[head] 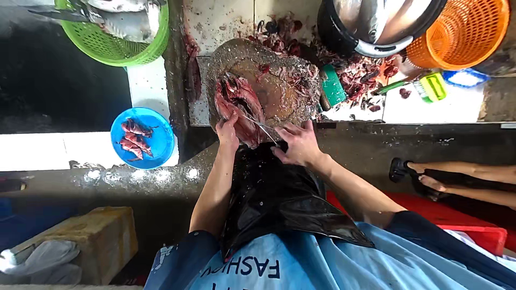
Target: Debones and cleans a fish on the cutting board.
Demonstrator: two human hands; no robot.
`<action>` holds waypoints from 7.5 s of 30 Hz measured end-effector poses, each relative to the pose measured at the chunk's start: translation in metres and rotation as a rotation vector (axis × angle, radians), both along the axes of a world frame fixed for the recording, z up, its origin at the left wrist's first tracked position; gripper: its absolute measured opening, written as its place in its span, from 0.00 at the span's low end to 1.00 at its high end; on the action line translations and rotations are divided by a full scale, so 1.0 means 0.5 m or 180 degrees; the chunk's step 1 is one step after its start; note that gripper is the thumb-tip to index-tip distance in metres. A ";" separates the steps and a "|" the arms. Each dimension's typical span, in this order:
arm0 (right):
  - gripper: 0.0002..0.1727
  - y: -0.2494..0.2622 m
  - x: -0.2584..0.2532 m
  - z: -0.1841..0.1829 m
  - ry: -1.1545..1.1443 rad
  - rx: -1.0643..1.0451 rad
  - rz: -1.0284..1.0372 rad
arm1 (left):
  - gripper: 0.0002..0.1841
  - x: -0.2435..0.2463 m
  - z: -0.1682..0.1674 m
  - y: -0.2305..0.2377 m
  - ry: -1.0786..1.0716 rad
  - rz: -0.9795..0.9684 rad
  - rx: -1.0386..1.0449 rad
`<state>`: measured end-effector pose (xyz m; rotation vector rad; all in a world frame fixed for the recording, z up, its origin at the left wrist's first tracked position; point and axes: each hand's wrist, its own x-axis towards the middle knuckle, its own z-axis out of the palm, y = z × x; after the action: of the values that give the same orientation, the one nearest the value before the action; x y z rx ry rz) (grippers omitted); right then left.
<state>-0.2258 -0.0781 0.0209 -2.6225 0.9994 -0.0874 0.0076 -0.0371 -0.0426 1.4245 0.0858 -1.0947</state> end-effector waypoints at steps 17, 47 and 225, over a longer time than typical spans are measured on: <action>0.26 0.030 0.035 -0.026 0.0128 0.0835 0.0079 | 0.16 -0.026 0.003 -0.011 -0.0104 0.0375 0.0014; 0.22 -0.035 -0.038 0.002 -0.0372 0.1394 -0.0684 | 0.38 0.018 0.001 0.006 -0.0725 -0.0586 0.0258; 0.24 -0.116 -0.329 -0.073 -0.0367 0.2043 -0.3445 | 0.37 0.037 0.058 -0.287 -0.1973 -0.1999 0.1331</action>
<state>-0.3905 -0.1363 -0.0154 -1.2926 1.8839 -0.1336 0.0262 -0.1804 -0.0134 2.2004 -0.6490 -1.1096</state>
